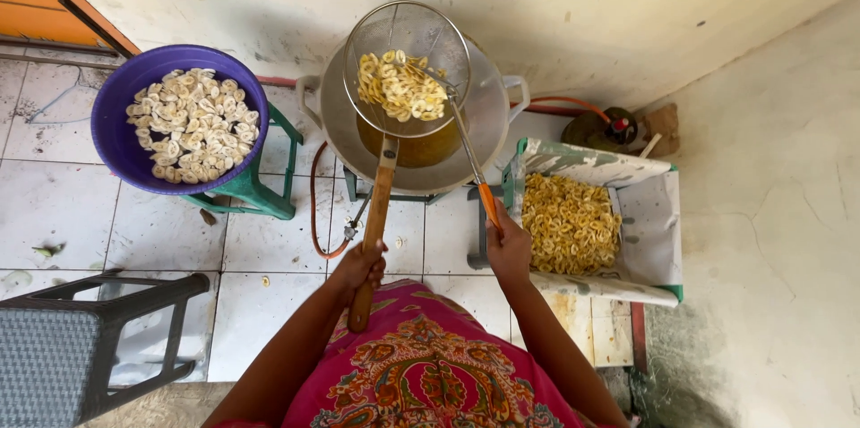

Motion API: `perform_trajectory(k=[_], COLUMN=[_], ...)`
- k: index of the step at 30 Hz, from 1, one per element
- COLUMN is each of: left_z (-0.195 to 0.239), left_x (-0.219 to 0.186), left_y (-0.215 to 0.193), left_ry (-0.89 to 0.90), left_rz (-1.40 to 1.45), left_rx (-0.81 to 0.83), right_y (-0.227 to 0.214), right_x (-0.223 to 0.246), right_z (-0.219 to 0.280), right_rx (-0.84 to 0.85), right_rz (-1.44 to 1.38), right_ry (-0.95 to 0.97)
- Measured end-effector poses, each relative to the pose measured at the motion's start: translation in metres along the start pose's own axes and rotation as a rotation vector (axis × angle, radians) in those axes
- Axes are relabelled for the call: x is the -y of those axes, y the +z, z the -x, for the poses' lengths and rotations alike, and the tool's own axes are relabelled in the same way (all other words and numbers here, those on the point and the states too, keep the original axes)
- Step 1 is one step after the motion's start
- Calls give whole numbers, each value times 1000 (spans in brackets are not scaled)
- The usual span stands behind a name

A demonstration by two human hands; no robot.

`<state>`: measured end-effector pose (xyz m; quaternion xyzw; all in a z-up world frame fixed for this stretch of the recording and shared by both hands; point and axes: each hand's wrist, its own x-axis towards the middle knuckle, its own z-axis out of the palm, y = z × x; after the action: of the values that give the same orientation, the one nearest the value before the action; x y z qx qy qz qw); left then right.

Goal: The person stirs sliced plantains frying in a wok of hot oil using a metal spatula. They then use a large mesh strainer to scoop the cooked plantains out of the oil, drain them, and transfer them into a cardboard box lined with paper.

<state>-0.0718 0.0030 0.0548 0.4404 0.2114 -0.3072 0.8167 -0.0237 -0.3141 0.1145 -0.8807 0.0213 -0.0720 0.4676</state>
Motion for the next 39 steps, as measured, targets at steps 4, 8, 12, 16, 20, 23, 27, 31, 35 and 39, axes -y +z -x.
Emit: perform_trajectory(k=[4,8,12,16,20,23,27,31,35,39], left_z=[0,3,13,9,-18,-25,-20,-13,-12,-14], left_x=[-7,7,-8,8,1,8,13,11,7,0], left_y=[12,13,22,27,38,45,61,78,88,85], left_ry=[-48,9,17,27,32,25,31,41,50,63], left_rz=[102,62,77,145,108,181,174,156,152,140], left_rx=[43,40,66,89,9,11,-32,-50,-57,-50], right_y=[-7,-3,-2,-6,4,21,48,75,105,122], right_x=[26,12,1,12,4,4,8,23,33,38], right_z=[7,1,4,5,-3,-6,-15,-24,-23,-24], right_rx=[-17,4,-13,5,76,185,331,368,339,318], right_rz=[-39,-79,-88,-128,-397,-596,-706,-694,-826,-835], right_ry=[-3,-34,-57,-62,292,470,560,605,672,689])
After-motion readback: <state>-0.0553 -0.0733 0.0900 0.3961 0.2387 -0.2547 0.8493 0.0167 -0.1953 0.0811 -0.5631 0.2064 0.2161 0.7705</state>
